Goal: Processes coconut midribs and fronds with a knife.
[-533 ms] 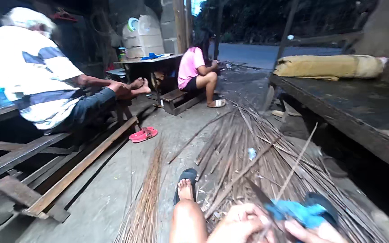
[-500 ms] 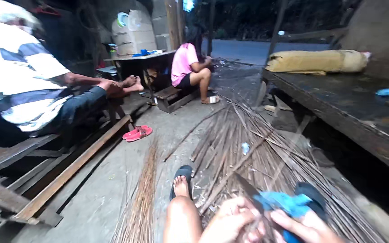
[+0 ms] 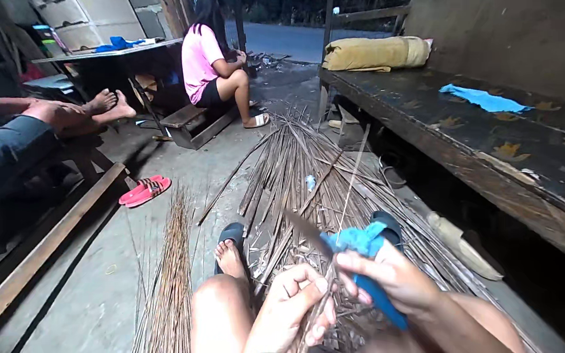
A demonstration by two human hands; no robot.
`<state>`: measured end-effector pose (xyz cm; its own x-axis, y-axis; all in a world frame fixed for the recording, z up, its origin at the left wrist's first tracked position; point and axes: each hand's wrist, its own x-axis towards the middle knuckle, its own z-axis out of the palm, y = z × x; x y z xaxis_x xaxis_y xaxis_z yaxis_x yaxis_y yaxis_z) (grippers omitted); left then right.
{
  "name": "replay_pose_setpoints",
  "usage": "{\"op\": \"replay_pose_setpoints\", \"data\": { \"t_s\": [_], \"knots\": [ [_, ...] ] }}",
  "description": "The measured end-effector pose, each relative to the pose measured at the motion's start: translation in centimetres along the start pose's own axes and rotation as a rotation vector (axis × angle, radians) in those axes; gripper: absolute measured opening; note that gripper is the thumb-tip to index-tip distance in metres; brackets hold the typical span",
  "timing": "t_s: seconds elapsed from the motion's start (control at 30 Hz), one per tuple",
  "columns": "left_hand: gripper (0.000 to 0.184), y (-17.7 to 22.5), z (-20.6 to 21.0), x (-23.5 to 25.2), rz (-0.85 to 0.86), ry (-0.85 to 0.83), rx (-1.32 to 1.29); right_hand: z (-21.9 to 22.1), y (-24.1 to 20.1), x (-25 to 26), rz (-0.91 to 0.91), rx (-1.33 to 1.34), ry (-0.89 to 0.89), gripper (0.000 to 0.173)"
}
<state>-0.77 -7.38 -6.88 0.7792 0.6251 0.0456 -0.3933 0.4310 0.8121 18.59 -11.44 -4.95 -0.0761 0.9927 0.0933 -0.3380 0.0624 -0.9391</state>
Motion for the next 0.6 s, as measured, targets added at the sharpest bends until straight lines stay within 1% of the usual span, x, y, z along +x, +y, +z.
{"op": "replay_pose_setpoints", "data": {
  "t_s": [0.07,0.1,0.17,0.23,0.3,0.37,0.47,0.53,0.6],
  "knots": [
    [0.021,0.1,0.3,-0.4,-0.035,-0.059,-0.039,-0.4,-1.0,0.0,-0.043,0.014,0.104,0.009],
    [0.021,0.1,0.4,-0.6,-0.047,-0.081,-0.060,-0.6,-1.2,-0.3,-0.048,0.033,0.101,0.007],
    [0.021,0.0,0.5,-0.6,-0.064,-0.096,-0.085,-0.5,-1.0,-1.2,-0.005,0.037,-0.036,0.003],
    [0.027,0.0,0.6,-0.7,-0.094,-0.090,-0.114,0.0,-0.2,-1.9,0.076,0.072,-0.199,0.005],
    [0.029,0.1,0.6,-0.8,-0.130,-0.125,-0.148,0.2,0.1,-2.1,0.094,0.115,-0.263,0.007],
    [0.027,0.0,0.6,-0.8,-0.146,-0.167,-0.179,0.4,-0.1,-2.2,0.049,0.103,-0.246,0.009],
    [0.026,0.1,0.6,-0.8,-0.169,-0.198,-0.199,0.9,-0.4,-2.5,-0.032,0.078,-0.152,0.009],
    [0.024,0.0,0.5,-0.8,-0.190,-0.221,-0.199,0.9,-0.6,-2.5,-0.099,0.044,-0.081,0.007],
    [0.024,0.0,0.5,-0.7,-0.212,-0.223,-0.216,0.7,-0.9,-2.5,-0.128,0.035,-0.041,0.006]
  ]
}}
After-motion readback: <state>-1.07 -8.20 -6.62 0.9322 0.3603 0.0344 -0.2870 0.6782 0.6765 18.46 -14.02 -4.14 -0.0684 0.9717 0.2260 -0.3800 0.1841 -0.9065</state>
